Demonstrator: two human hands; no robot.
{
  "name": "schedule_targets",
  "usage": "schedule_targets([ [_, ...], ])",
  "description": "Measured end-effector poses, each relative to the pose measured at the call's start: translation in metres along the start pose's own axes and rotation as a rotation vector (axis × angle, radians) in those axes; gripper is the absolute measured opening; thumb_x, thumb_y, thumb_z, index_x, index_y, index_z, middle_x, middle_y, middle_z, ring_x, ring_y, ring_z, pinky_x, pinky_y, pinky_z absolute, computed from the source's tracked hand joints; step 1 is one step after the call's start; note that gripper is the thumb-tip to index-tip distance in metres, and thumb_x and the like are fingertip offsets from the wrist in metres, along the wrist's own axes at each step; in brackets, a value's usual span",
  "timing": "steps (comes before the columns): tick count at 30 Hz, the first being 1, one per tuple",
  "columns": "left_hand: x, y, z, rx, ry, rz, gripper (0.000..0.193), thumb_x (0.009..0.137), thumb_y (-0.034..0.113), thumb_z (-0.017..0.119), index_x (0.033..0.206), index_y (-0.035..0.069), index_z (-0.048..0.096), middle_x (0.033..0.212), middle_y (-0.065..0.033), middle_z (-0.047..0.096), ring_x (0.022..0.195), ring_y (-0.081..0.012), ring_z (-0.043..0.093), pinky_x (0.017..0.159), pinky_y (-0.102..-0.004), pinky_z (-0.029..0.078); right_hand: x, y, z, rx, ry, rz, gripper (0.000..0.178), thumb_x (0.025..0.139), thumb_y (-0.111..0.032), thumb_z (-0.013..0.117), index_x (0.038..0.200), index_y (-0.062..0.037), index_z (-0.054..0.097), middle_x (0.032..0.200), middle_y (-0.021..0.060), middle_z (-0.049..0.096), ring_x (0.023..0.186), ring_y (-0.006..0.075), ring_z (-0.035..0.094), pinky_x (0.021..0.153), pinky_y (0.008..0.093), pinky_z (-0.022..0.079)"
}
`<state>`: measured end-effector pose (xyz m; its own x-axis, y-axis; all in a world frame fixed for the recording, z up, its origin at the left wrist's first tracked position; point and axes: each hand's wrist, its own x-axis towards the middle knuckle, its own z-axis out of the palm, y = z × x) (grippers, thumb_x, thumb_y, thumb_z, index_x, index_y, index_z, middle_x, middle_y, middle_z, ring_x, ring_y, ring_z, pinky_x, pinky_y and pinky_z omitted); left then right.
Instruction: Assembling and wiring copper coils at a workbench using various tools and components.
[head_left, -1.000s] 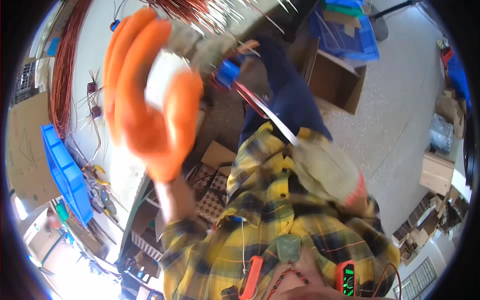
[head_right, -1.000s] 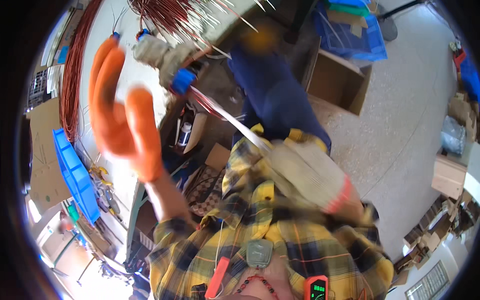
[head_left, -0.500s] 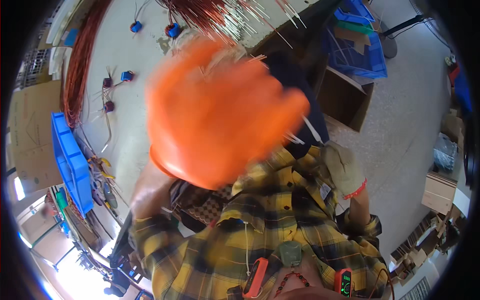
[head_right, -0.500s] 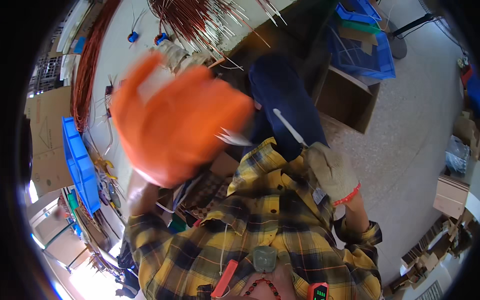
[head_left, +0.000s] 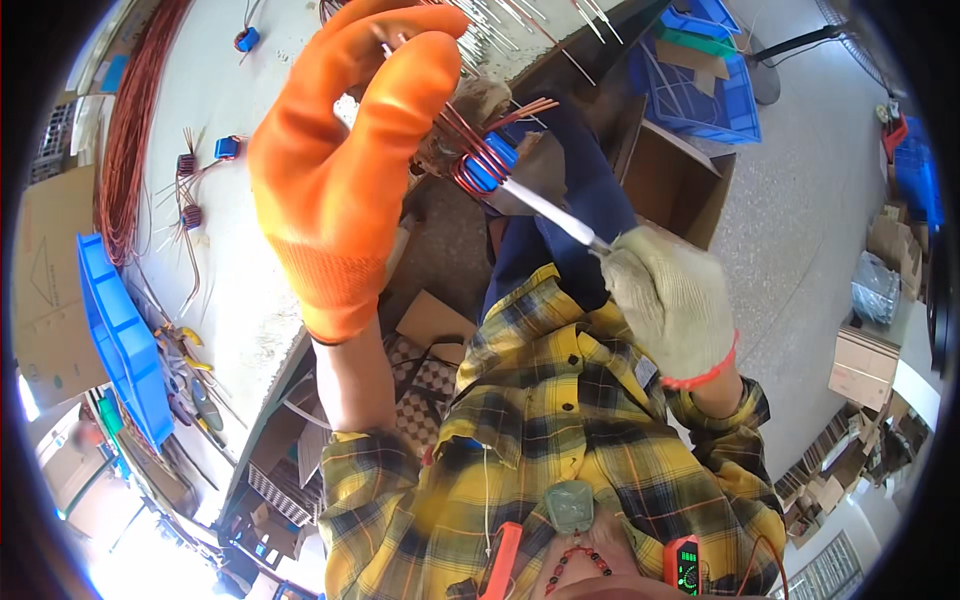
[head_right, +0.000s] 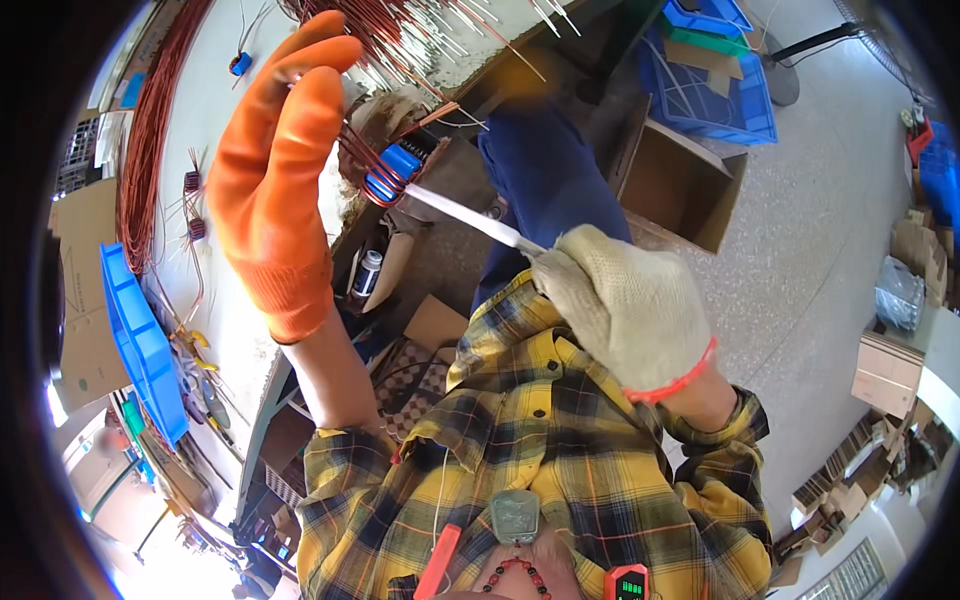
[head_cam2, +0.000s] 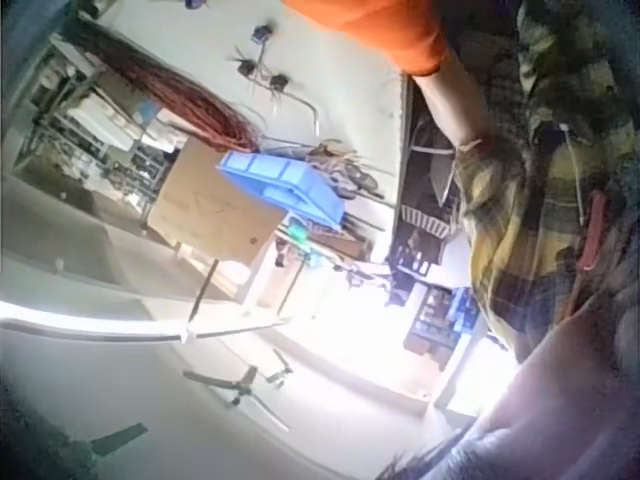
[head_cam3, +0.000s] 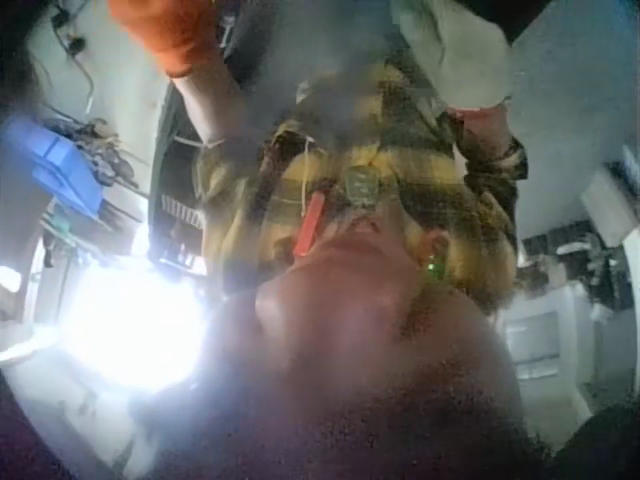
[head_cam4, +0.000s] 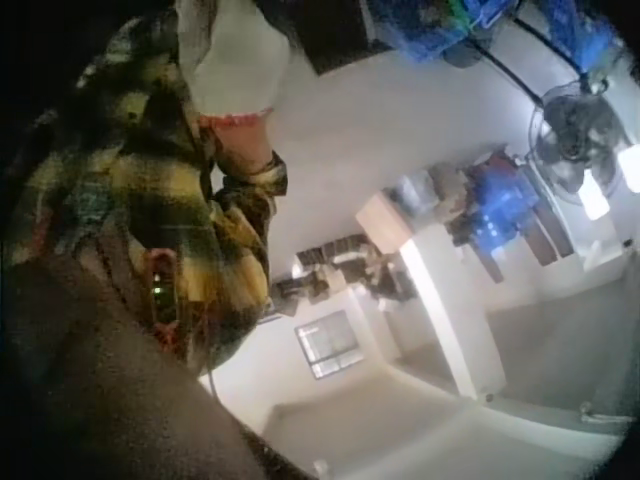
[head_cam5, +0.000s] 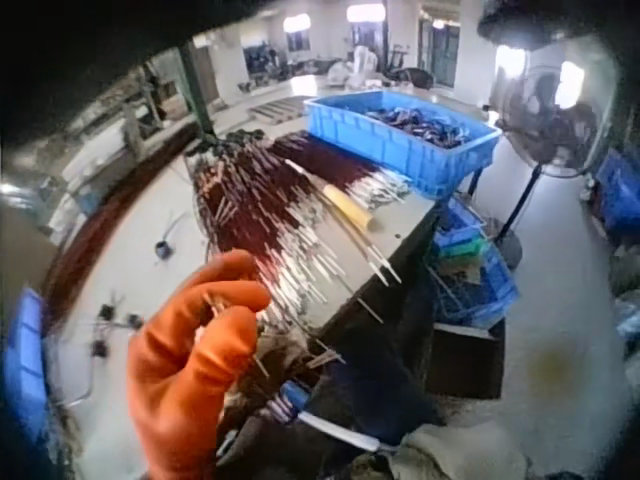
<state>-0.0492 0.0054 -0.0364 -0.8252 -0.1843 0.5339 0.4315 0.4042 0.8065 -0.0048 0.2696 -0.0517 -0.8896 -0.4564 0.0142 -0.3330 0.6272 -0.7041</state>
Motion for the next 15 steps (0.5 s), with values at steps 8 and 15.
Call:
schedule_targets([
  [8, 0.002, -0.015, -0.012, -0.14, -0.13, -0.203, 0.036, 0.101, 0.028, 0.073, 0.123, -0.001, 0.076, 0.128, -0.0099, 0.073, 0.119, -0.0172, 0.063, 0.107, -0.0325, 0.045, 0.022, -0.021, 0.005, 0.246, -0.174, 0.058, 0.018, 0.102, -0.02, 0.068, 0.109, -0.0042, 0.072, 0.087, 0.0175, 0.072, 0.075, 0.0367, 0.072, 0.063, 0.0381, 0.057],
  [15, -0.008, 0.014, 0.013, 0.546, 0.15, 0.57, 0.039, 0.088, 0.016, 0.07, 0.122, -0.003, 0.072, 0.114, -0.021, 0.071, 0.106, -0.0303, 0.068, 0.094, -0.0374, 0.055, 0.015, 0.024, 0.006, 0.199, -0.301, -0.253, 0.024, 0.107, -0.008, 0.058, 0.125, 0.0026, 0.068, 0.124, 0.0182, 0.069, 0.107, 0.0295, 0.072, 0.083, 0.0367, 0.06],
])
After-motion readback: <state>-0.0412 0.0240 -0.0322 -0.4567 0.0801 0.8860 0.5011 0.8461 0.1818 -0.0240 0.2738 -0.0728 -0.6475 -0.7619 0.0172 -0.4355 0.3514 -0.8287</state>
